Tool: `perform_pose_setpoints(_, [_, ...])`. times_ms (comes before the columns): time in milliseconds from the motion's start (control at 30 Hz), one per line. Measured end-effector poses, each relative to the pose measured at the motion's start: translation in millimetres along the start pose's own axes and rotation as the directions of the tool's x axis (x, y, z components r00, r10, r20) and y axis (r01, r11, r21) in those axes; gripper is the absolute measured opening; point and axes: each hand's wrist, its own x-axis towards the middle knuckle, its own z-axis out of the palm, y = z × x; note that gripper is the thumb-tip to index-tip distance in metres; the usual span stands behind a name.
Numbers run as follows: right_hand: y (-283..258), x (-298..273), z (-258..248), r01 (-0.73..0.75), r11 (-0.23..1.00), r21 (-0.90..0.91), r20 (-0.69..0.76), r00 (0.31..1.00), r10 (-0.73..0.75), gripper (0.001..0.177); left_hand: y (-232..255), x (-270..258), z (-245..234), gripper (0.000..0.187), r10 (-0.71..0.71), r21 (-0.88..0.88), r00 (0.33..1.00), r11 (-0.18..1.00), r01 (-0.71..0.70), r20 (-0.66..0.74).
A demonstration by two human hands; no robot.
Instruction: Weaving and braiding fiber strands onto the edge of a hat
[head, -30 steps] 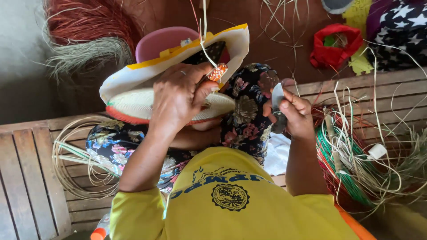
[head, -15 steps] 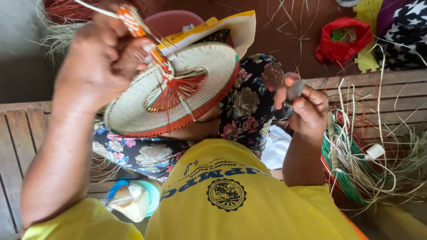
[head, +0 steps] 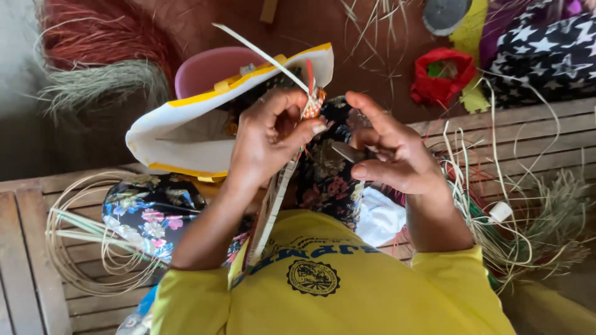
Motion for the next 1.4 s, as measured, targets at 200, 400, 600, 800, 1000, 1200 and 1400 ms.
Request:
perform_pose_setpoints(200, [11.1, 20.8, -14.1, -0.041, 0.990, -0.137, -0.014, 0.999, 0.040, 0.066, -16.2, -12.8, 24.0, 0.028, -0.088, -0.272, 0.972, 0.962, 0.026, -0.217])
perform_pose_setpoints(400, [3.3, 32.9, -10.7, -0.183, 0.959, -0.218, -0.040, 0.983, 0.179, 0.046, -24.7, -17.4, 28.0, 0.017, -0.076, -0.236, 0.971, 0.971, 0.021, -0.226])
perform_pose_setpoints(600, [17.6, 19.9, -22.9, -0.285, 0.956, -0.073, -0.055, 0.958, 0.281, 0.031, -13.1, -11.2, 21.8, 0.016, -0.071, -0.269, 0.980, 0.963, 0.019, -0.187])
perform_pose_setpoints(800, [-1.1, 22.3, -15.5, -0.339, 0.937, -0.089, -0.094, 0.939, 0.331, 0.039, -3.2, -7.0, 34.5, 0.012, -0.156, -0.398, 0.963, 0.916, 0.056, -0.222])
perform_pose_setpoints(1000, [-18.6, 25.6, -10.7, -0.369, 0.927, 0.059, -0.080, 0.924, 0.373, 0.033, -19.4, -20.6, 58.0, 0.013, -0.466, -0.664, 0.881, 0.684, 0.301, -0.081])
perform_pose_setpoints(1200, [-19.7, 20.0, -8.5, -0.424, 0.901, 0.098, -0.119, 0.894, 0.433, 0.029, -21.7, -14.7, 52.0, 0.023, -0.381, -0.585, 0.924, 0.760, 0.285, -0.044])
perform_pose_setpoints(1400, [-28.6, 24.3, -6.4, -0.470, 0.880, 0.066, -0.119, 0.872, 0.475, 0.026, -19.0, -8.8, 47.8, 0.016, -0.298, -0.551, 0.954, 0.797, 0.247, -0.004])
